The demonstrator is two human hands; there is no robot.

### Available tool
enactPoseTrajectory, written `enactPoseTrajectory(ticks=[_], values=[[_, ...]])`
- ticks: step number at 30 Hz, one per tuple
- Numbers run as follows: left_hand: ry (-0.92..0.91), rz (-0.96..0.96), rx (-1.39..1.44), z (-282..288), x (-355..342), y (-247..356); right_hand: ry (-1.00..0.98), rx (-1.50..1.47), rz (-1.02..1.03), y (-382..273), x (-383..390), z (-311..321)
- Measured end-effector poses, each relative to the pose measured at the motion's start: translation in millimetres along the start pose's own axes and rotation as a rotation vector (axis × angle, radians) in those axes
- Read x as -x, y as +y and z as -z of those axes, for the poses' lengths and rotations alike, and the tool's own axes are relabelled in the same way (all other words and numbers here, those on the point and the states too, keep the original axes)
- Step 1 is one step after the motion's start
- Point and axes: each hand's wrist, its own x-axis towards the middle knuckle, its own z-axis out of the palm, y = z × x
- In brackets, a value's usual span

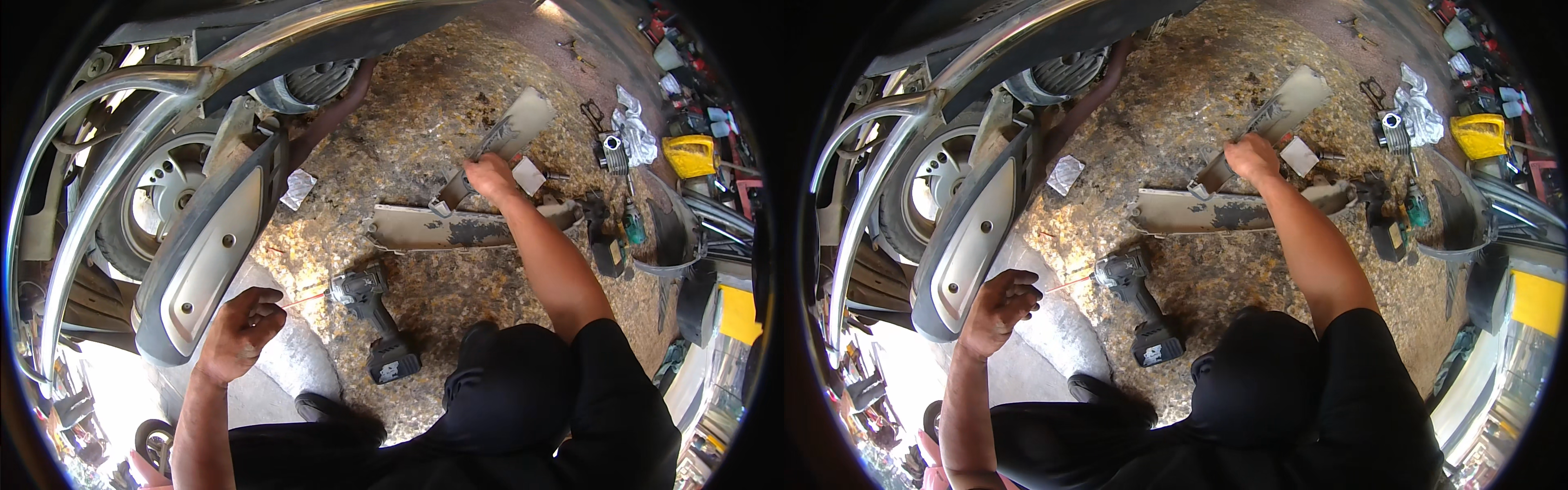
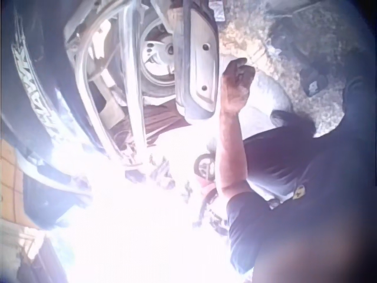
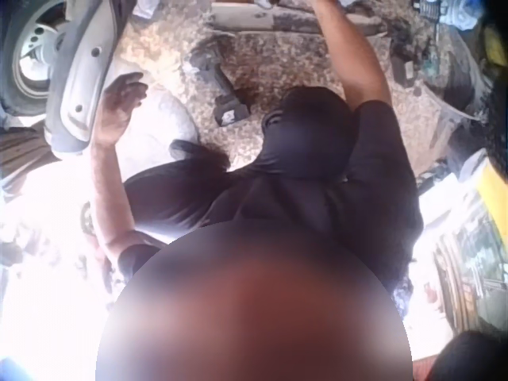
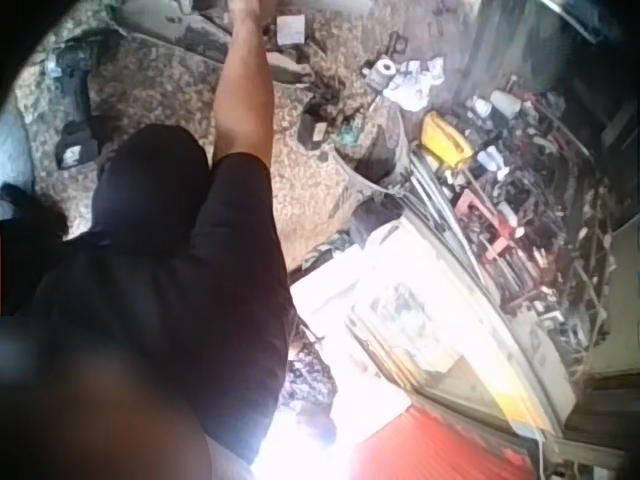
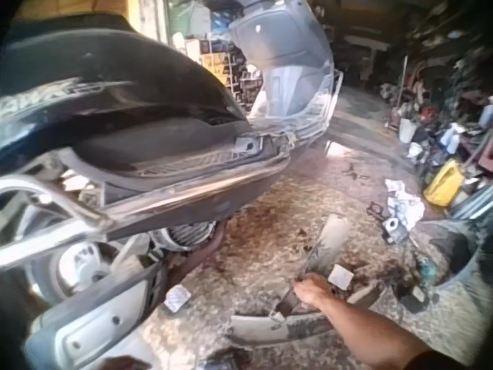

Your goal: The person removes a metal guard from the rear of a motorcycle using a manual screwdriver and a cordless impact driver. They then reattach the guard and tighten the fasteners.

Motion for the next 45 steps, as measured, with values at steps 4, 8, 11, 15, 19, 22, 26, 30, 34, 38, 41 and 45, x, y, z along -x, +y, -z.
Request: enactPoseTrajectory(ticks=[4,8,11,15,19,22,26,30,34,38,41,45], values=[[-0.017,-0.022,0.003,1,-5,1,0.004,0.087,-0.033,-1,14,17],[-0.023,-0.040,0.010,3,-7,-1,-0.035,0.155,-0.015,-18,31,42],[-0.019,-0.059,-0.026,5,-5,-6,-0.062,0.161,0.028,-47,36,48],[-0.002,-0.017,-0.029,6,7,-13,-0.124,0.143,0.107,-92,26,35],[0.053,0.013,-0.003,11,28,-20,-0.121,0.195,0.235,-119,14,12],[0.059,0.035,0.027,14,38,-25,-0.120,0.220,0.254,-127,11,0],[0.053,0.051,0.039,16,40,-27,-0.118,0.173,0.239,-123,15,-8],[0.047,0.026,0.012,16,32,-23,0.015,0.001,0.096,-78,2,6],[0.037,0.012,-0.005,14,21,-22,0.291,-0.017,-0.076,3,-30,35],[0.031,0.038,-0.027,10,12,-21,0.287,0.025,-0.011,44,-52,39],[0.053,0.068,-0.020,6,7,-19,0.249,0.116,0.037,43,-65,39],[0.073,0.118,0.009,1,5,-15,0.166,0.253,0.077,33,-85,39]])
